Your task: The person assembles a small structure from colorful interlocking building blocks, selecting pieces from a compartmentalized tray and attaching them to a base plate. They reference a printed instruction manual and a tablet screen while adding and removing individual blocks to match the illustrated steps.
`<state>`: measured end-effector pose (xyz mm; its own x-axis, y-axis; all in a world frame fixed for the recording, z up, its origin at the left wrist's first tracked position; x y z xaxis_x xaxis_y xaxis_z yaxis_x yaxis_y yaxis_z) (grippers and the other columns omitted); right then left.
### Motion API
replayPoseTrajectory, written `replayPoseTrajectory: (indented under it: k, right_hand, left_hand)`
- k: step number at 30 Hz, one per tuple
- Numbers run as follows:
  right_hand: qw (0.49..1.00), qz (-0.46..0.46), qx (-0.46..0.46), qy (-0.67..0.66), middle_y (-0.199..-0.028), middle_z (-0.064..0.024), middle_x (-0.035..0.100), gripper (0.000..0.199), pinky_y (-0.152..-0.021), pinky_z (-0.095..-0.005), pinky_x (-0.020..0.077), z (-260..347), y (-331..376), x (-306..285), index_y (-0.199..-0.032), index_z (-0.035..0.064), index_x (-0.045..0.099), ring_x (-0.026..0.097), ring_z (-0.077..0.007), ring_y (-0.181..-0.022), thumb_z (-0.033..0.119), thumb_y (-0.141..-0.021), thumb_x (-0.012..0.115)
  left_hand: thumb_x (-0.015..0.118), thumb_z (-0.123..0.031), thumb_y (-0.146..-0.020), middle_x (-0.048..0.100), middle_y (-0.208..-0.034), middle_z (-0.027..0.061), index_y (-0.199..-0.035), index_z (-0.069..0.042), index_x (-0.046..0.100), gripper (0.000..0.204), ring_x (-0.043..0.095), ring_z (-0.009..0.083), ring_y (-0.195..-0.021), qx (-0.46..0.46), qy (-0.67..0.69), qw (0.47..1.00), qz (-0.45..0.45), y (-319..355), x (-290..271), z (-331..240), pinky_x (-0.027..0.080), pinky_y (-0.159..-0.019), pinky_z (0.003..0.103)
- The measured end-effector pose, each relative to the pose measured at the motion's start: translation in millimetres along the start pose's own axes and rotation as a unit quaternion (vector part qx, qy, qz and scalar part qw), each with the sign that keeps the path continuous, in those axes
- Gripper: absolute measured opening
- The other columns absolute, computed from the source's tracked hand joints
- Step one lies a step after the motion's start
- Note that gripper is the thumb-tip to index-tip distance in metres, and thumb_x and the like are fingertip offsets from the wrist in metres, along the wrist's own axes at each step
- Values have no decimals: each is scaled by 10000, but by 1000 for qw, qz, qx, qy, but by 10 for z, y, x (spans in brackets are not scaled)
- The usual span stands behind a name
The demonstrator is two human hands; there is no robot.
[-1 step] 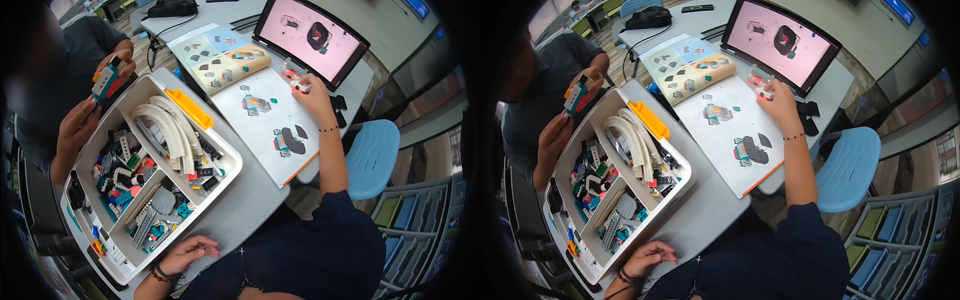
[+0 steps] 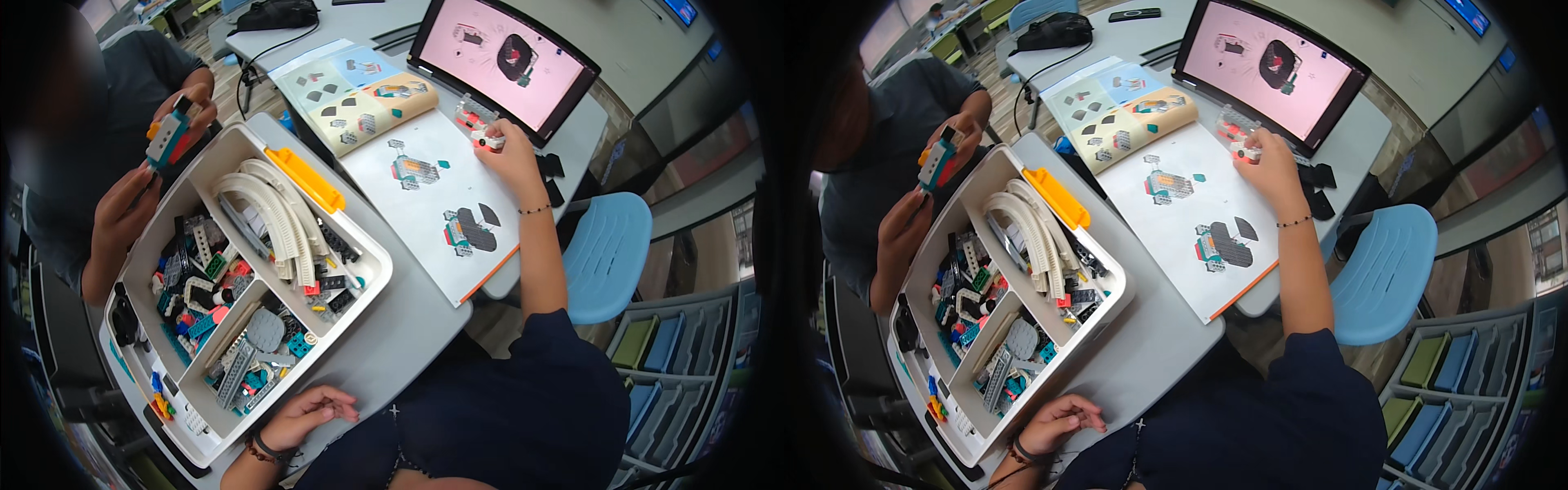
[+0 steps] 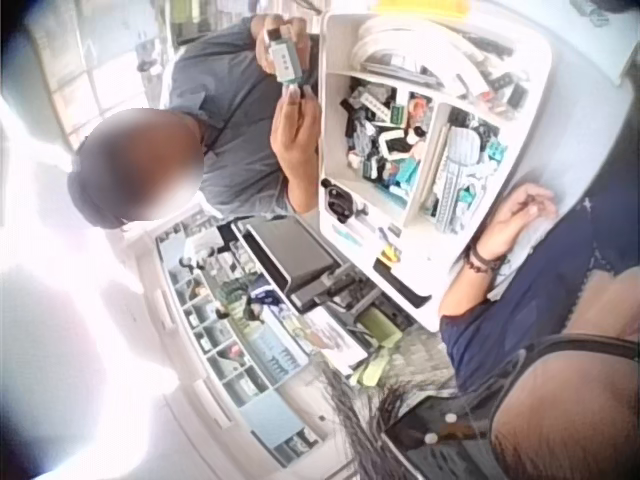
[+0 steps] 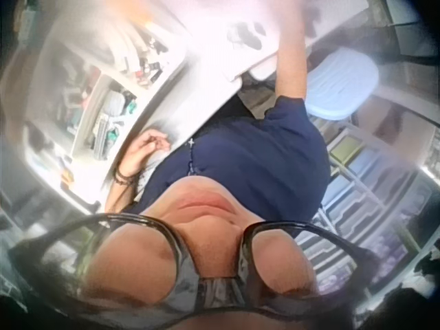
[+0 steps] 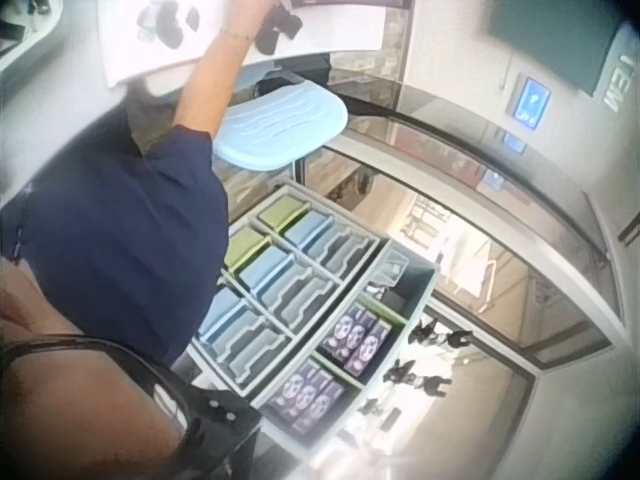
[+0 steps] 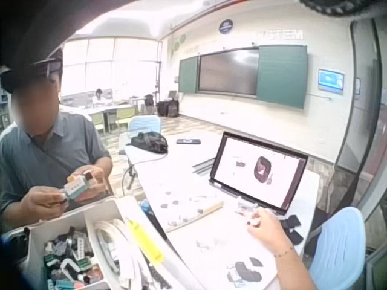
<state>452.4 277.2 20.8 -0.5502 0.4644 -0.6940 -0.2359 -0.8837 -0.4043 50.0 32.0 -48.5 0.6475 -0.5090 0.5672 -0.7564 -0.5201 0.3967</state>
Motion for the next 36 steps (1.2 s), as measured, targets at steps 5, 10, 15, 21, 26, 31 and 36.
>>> replayPoseTrajectory:
  k: [5, 10, 15, 21, 26, 31, 36]
  right_hand:
    - [999, -8, 34, 35, -887, -130, 580, 223, -780, -369, 460, -42, -30, -83, -842, 48, 562, 568, -293, -866, 108, -673, 695]
    - [998, -28, 23, 54, -875, -145, 594, 218, -778, -377, 467, -22, -18, -117, -836, 38, 572, 580, -311, -873, 115, -676, 699]
    - [997, -23, 72, 7, -816, -99, 620, 247, -681, -326, 490, -154, -23, -132, -872, 42, 613, 604, -216, -729, 154, -691, 739]
    - [921, -25, 165, -353, -792, -56, 637, 247, -652, -222, 497, -318, -1, -130, -894, 20, 601, 618, -131, -722, 244, -837, 690]
    - [807, 6, 141, -574, -768, -44, 628, 222, -664, -228, 508, -12, 161, -179, -905, 55, 591, 628, -130, -732, 273, -893, 631]
    - [814, -18, 141, -563, -768, -41, 630, 247, -647, -235, 510, 10, 188, -214, -892, 46, 593, 622, -120, -694, 280, -866, 668]
    - [888, -78, 152, -428, -790, -57, 648, 283, -628, -213, 517, -301, 134, -354, -890, 4, 598, 624, -105, -667, 243, -814, 729]
  left_hand:
    - [466, -139, -944, 607, -1041, 137, -1208, 45, 494, 323, 583, 217, -1023, 5, 3, 1000, 1, -50, -36, -22, 418, -950, 356]
    - [487, -157, -931, 604, -1028, 147, -1187, 49, 502, 329, 585, 232, -1013, 3, 5, 1000, -10, -46, -54, -8, 429, -941, 373]
    - [529, -188, -908, 599, -992, 163, -1148, 50, 519, 338, 592, 261, -985, -4, 3, 999, -33, -46, -51, -21, 441, -920, 394]
    - [485, -177, -944, 603, -1038, 133, -1187, 50, 503, 333, 582, 219, -1016, 13, 12, 1000, -5, -43, -21, -30, 430, -943, 366]
    - [558, -204, -900, 608, -964, 148, -1125, 37, 540, 330, 597, 242, -950, 3, 3, 999, -44, -74, -28, -54, 455, -891, 370]
    - [550, -189, -902, 614, -974, 133, -1127, 36, 539, 318, 597, 221, -951, 35, -11, 998, -45, -52, 16, -74, 458, -884, 358]
    - [540, -149, -910, 623, -987, 107, -1136, 26, 535, 286, 594, 179, -958, 40, -74, 996, -44, -76, 35, -93, 468, -900, 356]
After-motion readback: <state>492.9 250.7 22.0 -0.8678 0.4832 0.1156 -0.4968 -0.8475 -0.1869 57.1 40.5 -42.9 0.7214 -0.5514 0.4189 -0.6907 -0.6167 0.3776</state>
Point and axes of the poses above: each hand's wrist, its own y-axis away from the middle knuckle, its own x-axis out of the palm, z = x × y, the point moved 10 cm from there along -y, towards the middle knuckle
